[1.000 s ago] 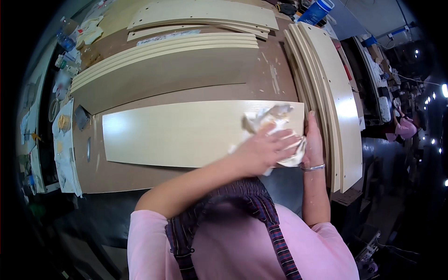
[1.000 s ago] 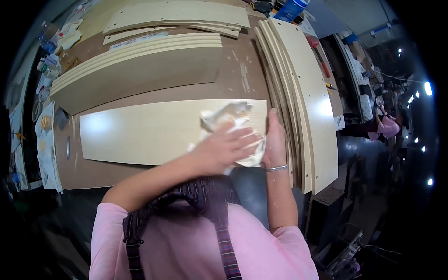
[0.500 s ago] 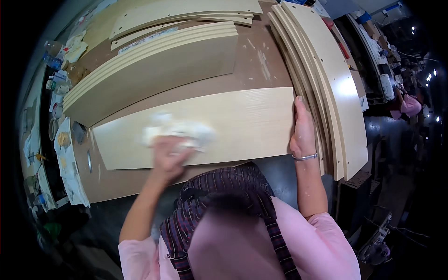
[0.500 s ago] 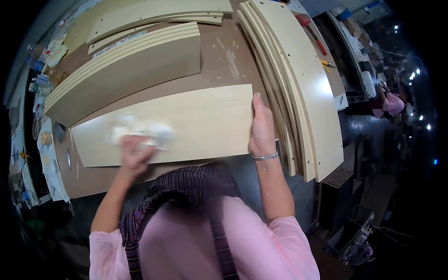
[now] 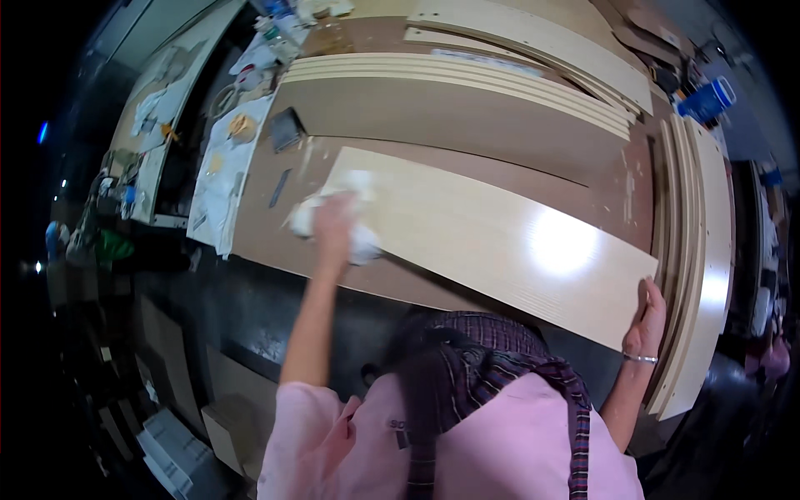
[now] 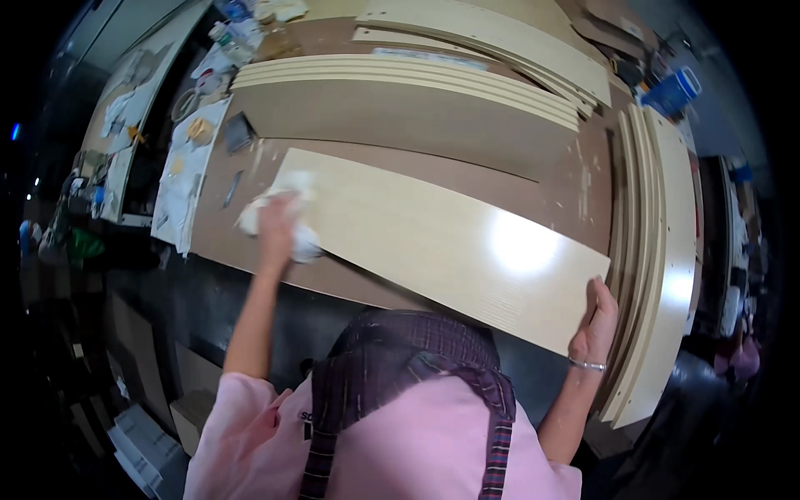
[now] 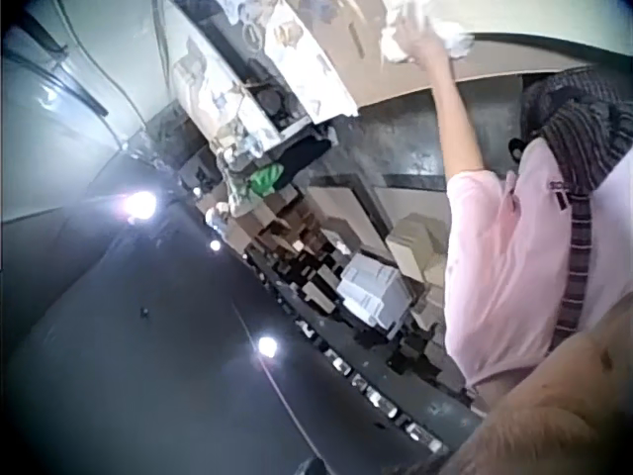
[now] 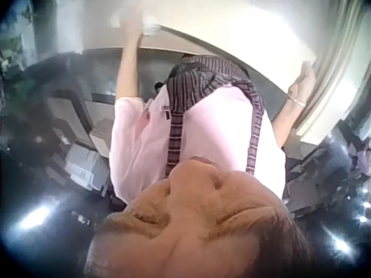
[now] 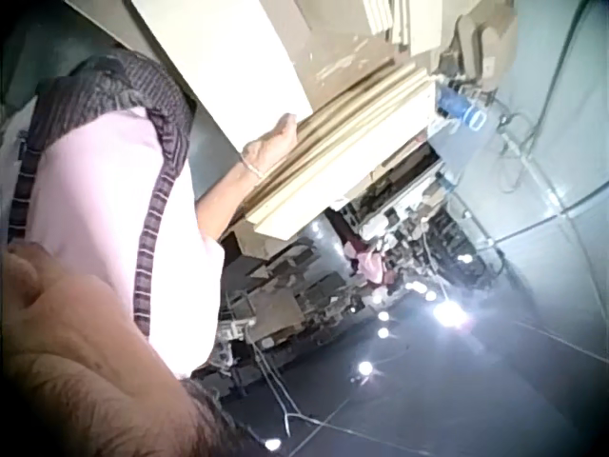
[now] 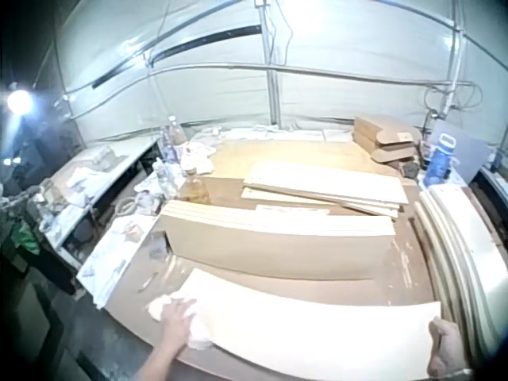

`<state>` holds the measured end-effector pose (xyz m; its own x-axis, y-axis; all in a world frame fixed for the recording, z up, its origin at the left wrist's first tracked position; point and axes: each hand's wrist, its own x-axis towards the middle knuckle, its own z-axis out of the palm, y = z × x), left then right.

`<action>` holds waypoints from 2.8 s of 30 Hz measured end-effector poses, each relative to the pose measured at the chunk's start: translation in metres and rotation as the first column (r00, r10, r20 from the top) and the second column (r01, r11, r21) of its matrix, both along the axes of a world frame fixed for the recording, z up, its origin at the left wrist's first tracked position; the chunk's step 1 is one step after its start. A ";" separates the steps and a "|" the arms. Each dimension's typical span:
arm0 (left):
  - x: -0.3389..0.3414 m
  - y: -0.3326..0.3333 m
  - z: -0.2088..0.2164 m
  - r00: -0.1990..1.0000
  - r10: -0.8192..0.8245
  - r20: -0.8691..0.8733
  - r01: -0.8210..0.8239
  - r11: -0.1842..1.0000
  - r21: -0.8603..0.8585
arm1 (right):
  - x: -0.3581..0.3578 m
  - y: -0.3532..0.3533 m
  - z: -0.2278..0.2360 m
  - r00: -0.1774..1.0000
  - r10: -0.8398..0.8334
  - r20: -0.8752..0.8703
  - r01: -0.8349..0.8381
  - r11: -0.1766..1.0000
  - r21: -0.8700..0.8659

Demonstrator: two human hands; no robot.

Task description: The person wipes the surface of wooden boards with a cloth and applies filler to small holes using a stick.

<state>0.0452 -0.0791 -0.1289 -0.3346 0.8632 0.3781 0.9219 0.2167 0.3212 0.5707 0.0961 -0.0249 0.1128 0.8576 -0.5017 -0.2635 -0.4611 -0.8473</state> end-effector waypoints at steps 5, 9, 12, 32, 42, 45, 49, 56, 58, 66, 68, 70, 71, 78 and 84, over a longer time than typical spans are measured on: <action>-0.034 -0.012 0.050 0.823 0.522 0.223 -0.544 0.838 0.044 | -0.016 -0.010 0.015 0.994 -0.034 0.101 0.029 0.998 0.047; 0.076 0.008 0.030 0.986 -0.161 0.050 0.151 0.975 0.164 | -0.021 -0.007 0.015 1.000 -0.012 0.016 0.013 0.997 -0.071; 0.088 0.003 0.020 0.921 -0.388 0.010 0.379 0.904 0.200 | -0.022 -0.009 0.017 0.998 -0.008 0.055 0.012 0.997 -0.079; -0.078 0.057 0.007 0.985 0.107 0.133 -0.146 0.933 0.328 | -0.041 -0.032 0.042 0.997 -0.046 0.057 0.032 0.972 0.232; -0.097 0.045 0.038 0.681 0.105 0.725 -0.301 0.942 0.146 | -0.012 -0.027 0.024 0.980 -0.026 0.196 -0.051 0.925 0.375; -0.111 0.037 0.041 0.314 -0.001 0.949 -0.385 0.914 0.128 | -0.021 -0.030 0.029 0.988 -0.034 0.153 -0.033 0.911 0.412; -0.089 0.051 0.072 -0.070 -0.222 0.973 -0.569 0.809 0.144 | -0.035 -0.026 0.040 0.912 -0.409 0.008 0.336 0.761 0.555; -0.085 0.028 0.022 -0.243 -0.714 0.656 -0.534 0.663 0.525 | 0.001 0.016 0.111 0.991 0.133 0.014 -0.057 0.327 0.943; -0.055 0.039 0.027 -0.210 -0.513 0.833 -0.707 0.668 0.233 | -0.003 0.025 0.114 0.992 0.127 0.007 -0.043 0.283 0.958; -0.079 0.013 0.047 0.363 0.117 0.924 -0.605 0.784 0.139 | -0.020 0.020 0.103 0.982 0.161 -0.098 0.015 0.451 0.892; -0.076 0.008 0.054 0.477 0.143 0.867 -0.585 0.788 0.192 | -0.023 0.022 0.099 0.984 0.157 -0.090 0.011 0.445 0.895; -0.077 0.001 0.050 0.615 0.290 0.733 -0.572 0.804 0.161 | -0.020 0.026 0.097 0.973 0.202 -0.109 0.019 0.402 0.915; -0.085 -0.007 0.042 0.594 0.369 0.715 -0.672 0.716 0.189 | -0.019 0.026 0.097 0.969 0.219 -0.118 0.026 0.381 0.924; -0.075 -0.021 0.119 0.509 0.162 0.845 -0.749 0.566 0.343 | -0.048 0.028 0.115 0.917 0.323 -0.235 0.089 0.408 0.908; 0.142 0.084 0.188 0.443 -0.632 0.636 0.509 0.761 0.402 | -0.057 0.028 0.113 0.919 0.227 -0.322 0.143 0.568 0.811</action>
